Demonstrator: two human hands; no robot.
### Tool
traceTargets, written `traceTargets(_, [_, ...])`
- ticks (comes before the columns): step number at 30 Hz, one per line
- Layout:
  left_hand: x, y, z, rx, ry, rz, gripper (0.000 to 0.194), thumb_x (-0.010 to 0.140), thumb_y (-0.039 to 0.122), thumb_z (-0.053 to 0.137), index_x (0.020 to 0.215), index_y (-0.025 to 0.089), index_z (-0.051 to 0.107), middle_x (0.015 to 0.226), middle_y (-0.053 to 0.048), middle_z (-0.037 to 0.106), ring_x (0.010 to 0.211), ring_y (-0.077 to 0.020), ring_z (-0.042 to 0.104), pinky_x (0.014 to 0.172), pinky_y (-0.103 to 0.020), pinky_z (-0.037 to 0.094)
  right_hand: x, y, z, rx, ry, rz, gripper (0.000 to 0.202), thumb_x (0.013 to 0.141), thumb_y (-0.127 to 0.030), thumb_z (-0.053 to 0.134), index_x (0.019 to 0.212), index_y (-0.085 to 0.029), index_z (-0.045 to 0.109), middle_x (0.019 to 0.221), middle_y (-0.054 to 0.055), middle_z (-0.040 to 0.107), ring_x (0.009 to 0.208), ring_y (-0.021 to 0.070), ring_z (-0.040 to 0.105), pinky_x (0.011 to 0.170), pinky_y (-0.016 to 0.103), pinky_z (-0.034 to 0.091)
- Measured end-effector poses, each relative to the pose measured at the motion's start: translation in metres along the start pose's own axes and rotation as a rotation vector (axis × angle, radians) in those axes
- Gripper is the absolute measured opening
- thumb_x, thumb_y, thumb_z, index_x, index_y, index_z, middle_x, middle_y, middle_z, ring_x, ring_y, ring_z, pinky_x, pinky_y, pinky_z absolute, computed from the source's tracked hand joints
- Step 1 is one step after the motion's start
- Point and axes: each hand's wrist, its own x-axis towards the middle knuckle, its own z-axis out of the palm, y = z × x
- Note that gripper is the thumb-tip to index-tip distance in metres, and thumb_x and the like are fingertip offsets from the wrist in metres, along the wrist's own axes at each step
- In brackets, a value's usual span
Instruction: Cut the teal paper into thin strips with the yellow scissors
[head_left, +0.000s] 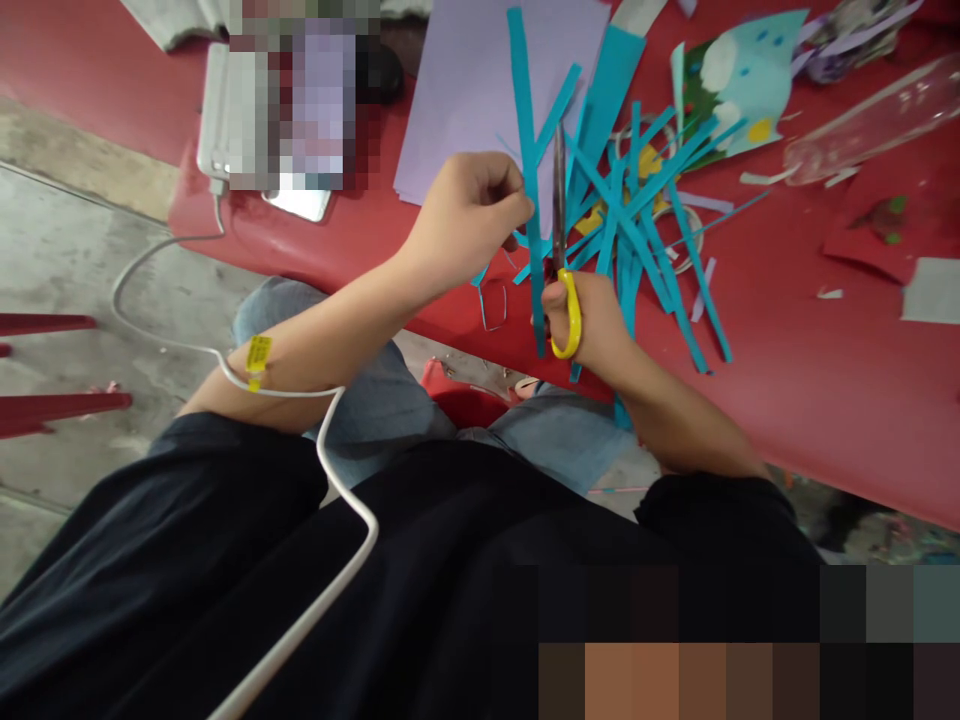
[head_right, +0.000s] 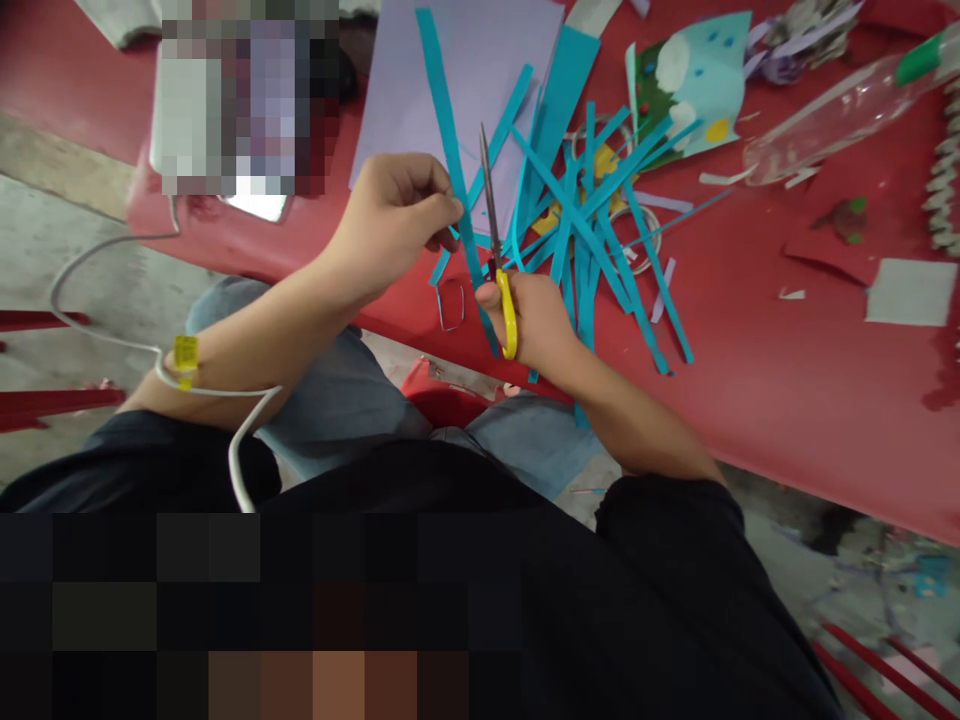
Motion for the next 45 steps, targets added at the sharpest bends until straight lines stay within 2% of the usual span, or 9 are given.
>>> traceTargets(6, [0.030,-0.005,-0.040,0.473,-0.011,0.072,0.040,0.094,-0.006,0.063,0.071,0.024,0.053,0.068,0.001,0.054,0.069,-0.0136,0.054,0.072,-0.039,0.047,0.009,0.011,-0.002,0.090,0.105,0.016,0.088,0.089,-0.108,0.040,0.074,-0.024,0.062,0.067,0.008,0.072,0.057,0.0220,0.072,0.047,0.033,0.049])
traceTargets(11, [0.065,-0.030,-0.073,0.951,-0.029,-0.004,0.037,0.091,0.005,0.070,0.066,0.028,0.056,0.068,0.000,0.051,0.074,-0.0194,0.041,0.079,-0.040,0.042,0.016,0.006,-0.012,0.124,0.198,0.017,0.087,0.087,-0.109,0.042,0.071,-0.025,0.058,0.066,0.006,0.072,0.054,0.0193,0.070,0.049,0.033,0.051])
traceTargets(18, [0.103,-0.064,-0.090,1.070,0.040,0.021,0.018,0.088,0.010,0.080,0.084,0.026,0.074,0.068,0.006,0.056,0.074,-0.0176,0.033,0.080,-0.032,0.039,0.032,0.009,-0.027,0.137,0.309,0.054,0.093,0.075,-0.118,0.037,0.068,-0.026,0.053,0.059,0.004,0.066,0.050,0.0197,0.067,0.042,0.031,0.045])
traceTargets(24, [0.119,-0.070,-0.105,1.106,0.043,0.003,0.006,0.092,0.020,0.079,0.093,0.025,0.079,0.082,0.004,0.070,0.079,-0.0168,0.051,0.081,-0.033,0.045,0.035,0.015,-0.032,0.115,0.317,0.032,0.093,0.080,-0.116,0.035,0.070,-0.026,0.056,0.060,0.005,0.067,0.051,0.0196,0.067,0.043,0.031,0.048])
traceTargets(27, [0.127,-0.076,-0.107,1.055,0.165,-0.011,0.012,0.091,0.010,0.082,0.093,0.019,0.074,0.081,0.005,0.063,0.079,-0.0131,0.040,0.084,-0.033,0.042,0.032,0.014,-0.033,0.136,0.305,0.016,0.089,0.083,-0.113,0.040,0.073,-0.026,0.059,0.063,0.005,0.069,0.052,0.0197,0.067,0.045,0.032,0.048])
traceTargets(29, [0.127,-0.076,-0.102,1.025,0.249,-0.002,0.018,0.091,0.003,0.081,0.094,0.018,0.072,0.080,0.006,0.054,0.080,-0.0126,0.033,0.085,-0.035,0.039,0.031,0.011,-0.034,0.139,0.310,0.005,0.086,0.085,-0.111,0.044,0.073,-0.026,0.059,0.064,0.005,0.069,0.053,0.0198,0.068,0.046,0.033,0.048])
traceTargets(32, [0.111,-0.069,-0.076,0.994,0.277,0.097,0.013,0.097,0.012,0.079,0.094,0.024,0.072,0.089,0.001,0.063,0.083,-0.0164,0.039,0.084,-0.039,0.039,0.028,0.007,-0.036,0.142,0.323,-0.007,0.084,0.088,-0.108,0.045,0.072,-0.026,0.056,0.064,0.005,0.068,0.052,0.0194,0.067,0.047,0.034,0.047])
traceTargets(39, [0.057,-0.056,0.007,0.973,0.020,0.081,0.017,0.090,0.036,0.084,0.098,0.023,0.079,0.109,-0.017,0.080,0.101,-0.0356,0.069,0.090,-0.049,0.052,0.029,0.007,-0.037,0.136,0.344,-0.019,0.084,0.088,-0.108,0.045,0.072,-0.026,0.059,0.063,0.005,0.068,0.052,0.0208,0.067,0.048,0.036,0.047])
traceTargets(45, [0.065,-0.061,0.019,1.144,0.021,0.067,0.010,0.091,0.021,0.076,0.099,0.016,0.080,0.110,-0.022,0.080,0.105,-0.0394,0.076,0.092,-0.050,0.057,0.032,0.015,-0.038,0.110,0.339,-0.037,0.083,0.094,-0.104,0.044,0.070,-0.026,0.060,0.062,0.004,0.066,0.053,0.0201,0.066,0.050,0.035,0.048])
